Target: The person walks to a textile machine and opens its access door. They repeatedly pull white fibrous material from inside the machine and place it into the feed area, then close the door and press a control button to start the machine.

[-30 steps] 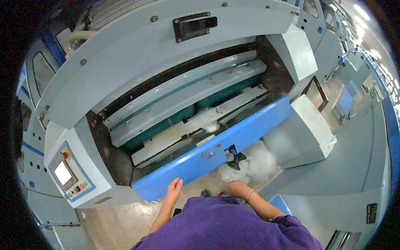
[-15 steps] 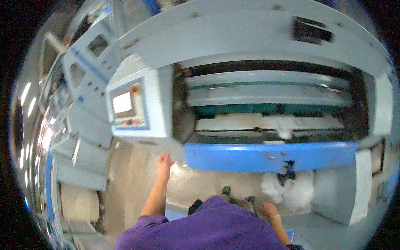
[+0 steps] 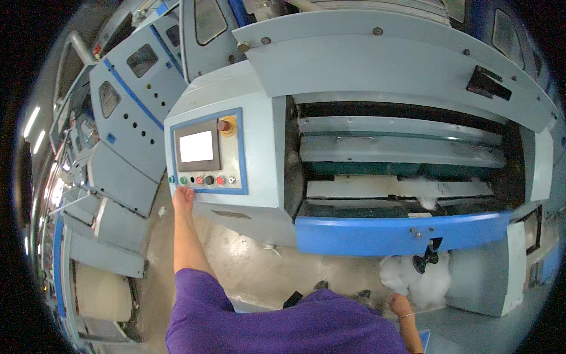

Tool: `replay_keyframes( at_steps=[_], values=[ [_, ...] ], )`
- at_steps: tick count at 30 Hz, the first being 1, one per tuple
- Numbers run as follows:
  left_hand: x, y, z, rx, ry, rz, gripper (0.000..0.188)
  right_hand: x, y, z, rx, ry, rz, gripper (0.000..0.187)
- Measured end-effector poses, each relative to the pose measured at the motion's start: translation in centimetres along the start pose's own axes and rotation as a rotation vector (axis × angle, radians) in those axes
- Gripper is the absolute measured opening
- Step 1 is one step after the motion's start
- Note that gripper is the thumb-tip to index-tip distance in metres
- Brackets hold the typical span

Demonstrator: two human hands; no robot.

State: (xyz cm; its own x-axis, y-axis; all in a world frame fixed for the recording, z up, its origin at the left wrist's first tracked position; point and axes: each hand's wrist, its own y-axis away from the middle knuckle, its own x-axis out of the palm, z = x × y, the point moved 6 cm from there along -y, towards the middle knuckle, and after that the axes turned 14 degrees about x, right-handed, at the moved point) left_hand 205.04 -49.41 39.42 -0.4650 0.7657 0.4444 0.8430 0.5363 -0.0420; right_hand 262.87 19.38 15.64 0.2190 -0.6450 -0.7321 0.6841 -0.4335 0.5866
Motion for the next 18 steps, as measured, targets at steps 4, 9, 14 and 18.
replay_keyframes(
  at_steps=[4,9,14,18],
  values=[
    [-3.2,-2.1,-0.3,0.062,-0.097,0.262,0.021,3.7,2.2,1.2,-0.026,-0.028,0.005,0.03],
    [-2.2,-4.7,1.2,-0.007,-0.113,0.409,0.035,8.7,2.1,0.4,0.023,0.138,0.067,0.024],
    [-2.5,-6.2,1.8,0.098,-0.078,0.333,0.027,10.6,3.8,0.0,0.209,0.056,0.114,0.023],
    [-3.4,-7.1,2.2,0.083,-0.089,0.27,0.025,9.8,4.3,1.9,0.183,-0.039,0.097,0.024]
  ],
)
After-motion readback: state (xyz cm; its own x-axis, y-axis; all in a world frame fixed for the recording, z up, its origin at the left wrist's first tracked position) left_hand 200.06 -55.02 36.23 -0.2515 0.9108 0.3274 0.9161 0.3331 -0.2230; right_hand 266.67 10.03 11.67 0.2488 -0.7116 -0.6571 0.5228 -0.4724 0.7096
